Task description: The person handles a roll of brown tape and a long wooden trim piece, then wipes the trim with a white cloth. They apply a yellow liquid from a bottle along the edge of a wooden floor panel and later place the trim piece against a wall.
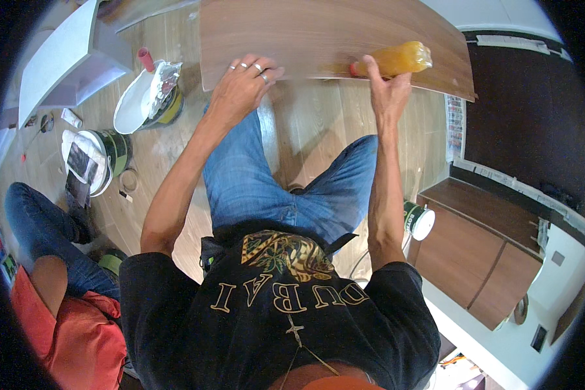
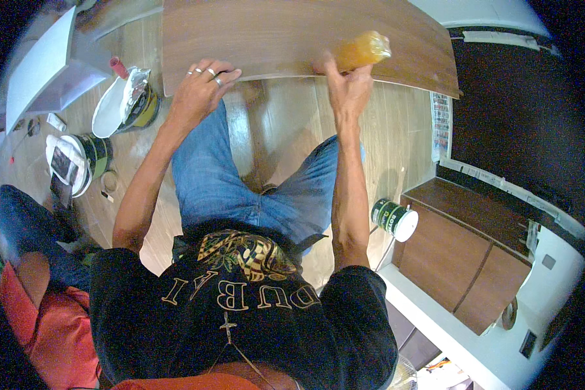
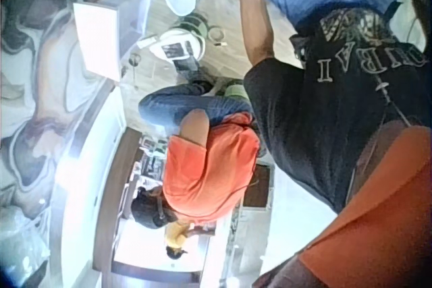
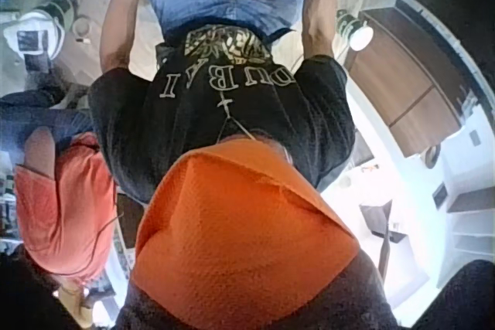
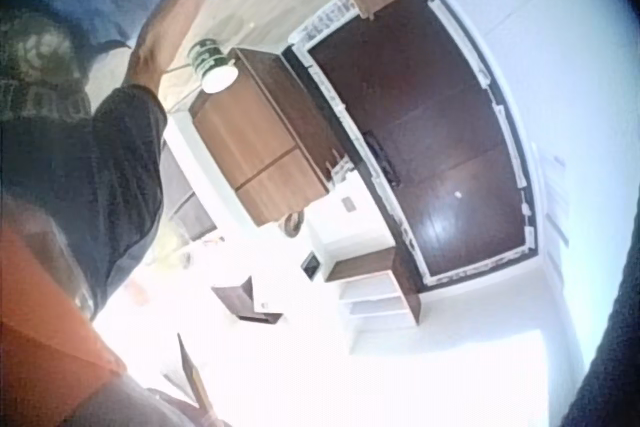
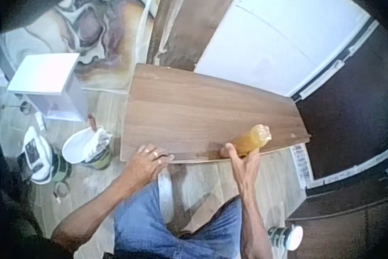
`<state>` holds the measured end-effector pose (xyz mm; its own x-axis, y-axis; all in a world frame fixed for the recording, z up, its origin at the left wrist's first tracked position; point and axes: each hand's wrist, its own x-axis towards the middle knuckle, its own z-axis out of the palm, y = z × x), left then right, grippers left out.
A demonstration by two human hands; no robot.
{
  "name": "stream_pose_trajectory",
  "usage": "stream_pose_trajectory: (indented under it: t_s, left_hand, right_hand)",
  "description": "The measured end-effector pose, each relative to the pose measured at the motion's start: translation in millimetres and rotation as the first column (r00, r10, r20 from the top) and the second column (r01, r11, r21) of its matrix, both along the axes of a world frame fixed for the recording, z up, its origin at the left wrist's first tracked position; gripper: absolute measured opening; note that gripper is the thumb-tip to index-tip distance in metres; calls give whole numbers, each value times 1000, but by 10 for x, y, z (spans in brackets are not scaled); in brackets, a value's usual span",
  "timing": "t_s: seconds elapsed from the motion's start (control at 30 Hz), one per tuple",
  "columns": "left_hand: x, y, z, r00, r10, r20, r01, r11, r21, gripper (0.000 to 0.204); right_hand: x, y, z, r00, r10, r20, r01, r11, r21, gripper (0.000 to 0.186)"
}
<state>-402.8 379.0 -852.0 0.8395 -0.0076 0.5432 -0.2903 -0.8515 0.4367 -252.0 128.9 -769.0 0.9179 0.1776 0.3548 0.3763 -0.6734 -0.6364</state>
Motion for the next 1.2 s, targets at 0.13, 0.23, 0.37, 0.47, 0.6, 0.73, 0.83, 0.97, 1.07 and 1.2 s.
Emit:
stream_pose_trajectory:
  t_s: [0.13, 0.23, 0.37, 0.47, 0.6, 0.73, 0.83, 0.97, 1.07, 1.2]
  left_hand:
    - [-24, 29, -34, 1000, 6, -9, -6, 1000, -8, 31]
    - [-30, 35, 8, 1000, -4, -18, 4, 1000, -23, 32]
    - [-14, 4, 11, 1000, -4, -20, 3, 1000, -31, 34]
    - [-28, 37, -9, 1000, -2, -10, 2, 1000, -9, 34]
    - [-16, 11, 28, 1000, -7, 9, 7, 1000, -19, 32]
    - [-18, 31, 30, 1000, -5, 8, 5, 1000, -22, 27]
    - [-30, 25, -9, 1000, -4, 9, 4, 999, -52, 25]
    - [-65, 39, -10, 1000, 0, 1, 0, 998, -58, 23]
    - [-37, 17, -28, 1000, 2, 2, -2, 998, -56, 22]
    - [-38, 30, -50, 999, -5, 31, 6, 999, -36, 22]
  right_hand:
    - [-284, 264, 57, 996, 92, 10, -92, 995, -28, 52]
    - [-195, 178, 59, 997, 78, 24, -77, 996, -50, 52]
    - [-60, 46, 102, 1000, -23, -1, 23, 998, -65, 55]
    - [-205, 294, 13, 997, 68, -31, -70, 996, -55, 58]
    - [66, 47, -82, 996, 40, 86, -31, 994, -104, 55]
    - [10, 114, 113, 999, 25, -25, -25, 999, -20, 53]
    - [-274, 415, -86, 989, 145, -24, -146, 988, -42, 52]
    - [-485, 634, 51, 981, 191, -35, -194, 969, -154, 52]
    - [-328, 456, 149, 991, 122, -58, -125, 990, -68, 53]
    - [-247, 432, 152, 987, 119, -110, -123, 992, -23, 54]
